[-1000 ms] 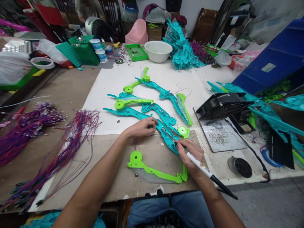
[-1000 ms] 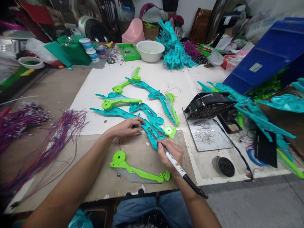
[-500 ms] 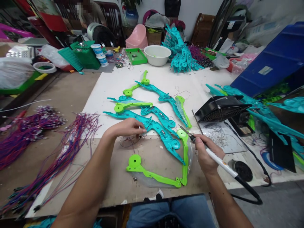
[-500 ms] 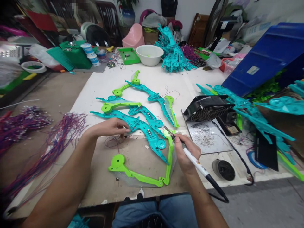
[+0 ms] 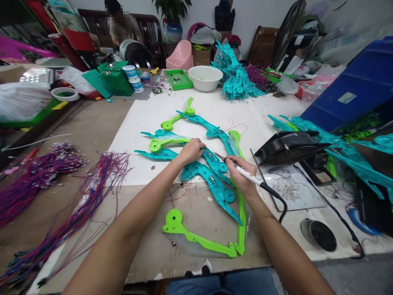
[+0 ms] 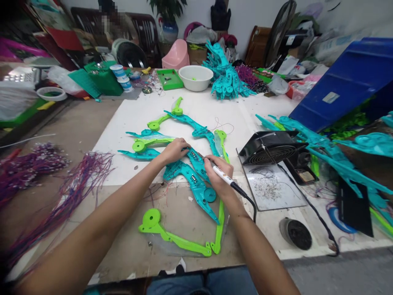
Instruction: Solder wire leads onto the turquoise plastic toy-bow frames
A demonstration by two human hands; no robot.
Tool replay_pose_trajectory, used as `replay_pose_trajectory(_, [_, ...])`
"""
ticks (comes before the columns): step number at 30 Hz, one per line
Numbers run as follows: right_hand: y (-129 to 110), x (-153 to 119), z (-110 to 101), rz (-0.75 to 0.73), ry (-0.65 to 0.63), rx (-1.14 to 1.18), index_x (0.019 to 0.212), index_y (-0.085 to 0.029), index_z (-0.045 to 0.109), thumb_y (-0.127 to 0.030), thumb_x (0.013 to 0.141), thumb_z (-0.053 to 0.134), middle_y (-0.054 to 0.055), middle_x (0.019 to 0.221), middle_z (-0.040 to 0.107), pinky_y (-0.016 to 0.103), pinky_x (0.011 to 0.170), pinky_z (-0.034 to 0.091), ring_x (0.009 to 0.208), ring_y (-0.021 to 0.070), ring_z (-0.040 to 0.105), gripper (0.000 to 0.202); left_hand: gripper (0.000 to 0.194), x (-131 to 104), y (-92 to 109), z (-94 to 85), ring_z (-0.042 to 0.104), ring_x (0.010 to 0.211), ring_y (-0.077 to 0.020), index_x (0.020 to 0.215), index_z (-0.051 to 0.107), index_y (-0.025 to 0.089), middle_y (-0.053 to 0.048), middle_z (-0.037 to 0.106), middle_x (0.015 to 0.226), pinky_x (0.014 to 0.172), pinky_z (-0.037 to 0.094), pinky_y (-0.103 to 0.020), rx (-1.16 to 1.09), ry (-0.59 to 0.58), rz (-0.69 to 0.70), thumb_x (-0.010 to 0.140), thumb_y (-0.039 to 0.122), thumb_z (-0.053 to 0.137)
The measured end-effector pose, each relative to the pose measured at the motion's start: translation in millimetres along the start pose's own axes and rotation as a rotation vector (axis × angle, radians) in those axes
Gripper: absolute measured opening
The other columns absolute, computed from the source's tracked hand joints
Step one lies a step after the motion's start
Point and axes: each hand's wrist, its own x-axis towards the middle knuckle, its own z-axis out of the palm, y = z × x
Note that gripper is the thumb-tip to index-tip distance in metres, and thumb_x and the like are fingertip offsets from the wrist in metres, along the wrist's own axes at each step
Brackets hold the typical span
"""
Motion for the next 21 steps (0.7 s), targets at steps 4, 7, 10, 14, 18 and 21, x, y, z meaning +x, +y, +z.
replay_pose_trajectory(4, [8.2,5.2,13.2,0.007,-0.015,-0.021,0.083,-0.020,0.074,-0.034,0.082,0.059,0.005,0.079,0.074,0.030,0.073,0.055,0.073,0.0189,0.069,0.021,0.024,1.8,-6.6,-2.4,0.057,0.102,-0.0253,0.105,0.072,0.018,-0.010,0.066,0.102,0.088,0.046,-0.035,0.023,-0.020,0.058,0.087,0.023,0.056])
replay_pose_trajectory(7, [11.0,9.7,16.0,0.019,-0.026,-0.018,0.082,-0.019,0.073,-0.034,0.083,0.058,0.004,0.079,0.074,0.030,0.072,0.054,0.070,0.0182,0.068,0.021,0.018,5.8,-9.5,-2.6,0.057,0.098,-0.0247,0.096,0.073,0.018,-0.009,0.067,0.095,0.085,0.045,-0.034,0.025,-0.035,0.097,0.086,0.025,0.059])
replay_pose_trajectory(10, [10.0,13.2,15.4,0.035,-0.030,-0.013,0.080,-0.019,0.073,-0.033,0.082,0.058,0.004,0.079,0.074,0.029,0.070,0.054,0.070,0.0180,0.068,0.020,0.017,8.9,-11.3,0.3,0.058,0.094,-0.0224,0.093,0.072,0.016,-0.009,0.067,0.092,0.085,0.045,-0.032,-0.044,-0.033,0.096,0.088,0.024,0.057])
replay_pose_trajectory(14, [7.7,14.6,13.4,0.029,-0.083,-0.022,0.080,-0.020,0.073,-0.033,0.082,0.058,0.003,0.077,0.074,0.028,0.069,0.054,0.069,0.0173,0.068,0.020,0.018,6.5,-11.1,6.5,0.057,0.094,-0.0223,0.091,0.069,0.015,-0.009,0.067,0.093,0.086,0.045,-0.034,-0.077,0.028,0.089,0.089,0.019,0.052])
replay_pose_trajectory(18, [8.9,15.6,15.0,0.016,-0.091,-0.018,0.081,-0.019,0.073,-0.032,0.083,0.059,0.003,0.076,0.073,0.028,0.068,0.054,0.068,0.0169,0.067,0.019,0.020,1.7,-9.8,13.3,0.056,0.094,-0.0239,0.092,0.067,0.014,-0.011,0.066,0.095,0.087,0.045,-0.037,-0.077,0.084,0.059,0.092,0.020,0.048])
replay_pose_trajectory(21, [10.8,16.6,17.0,-0.004,-0.099,-0.025,0.081,-0.020,0.073,-0.032,0.083,0.060,0.003,0.077,0.074,0.028,0.069,0.054,0.069,0.0173,0.068,0.019,0.020,0.4,-9.6,16.8,0.056,0.095,-0.0247,0.094,0.066,0.014,-0.011,0.065,0.095,0.088,0.044,-0.038,-0.098,0.110,0.046,0.093,0.022,0.047])
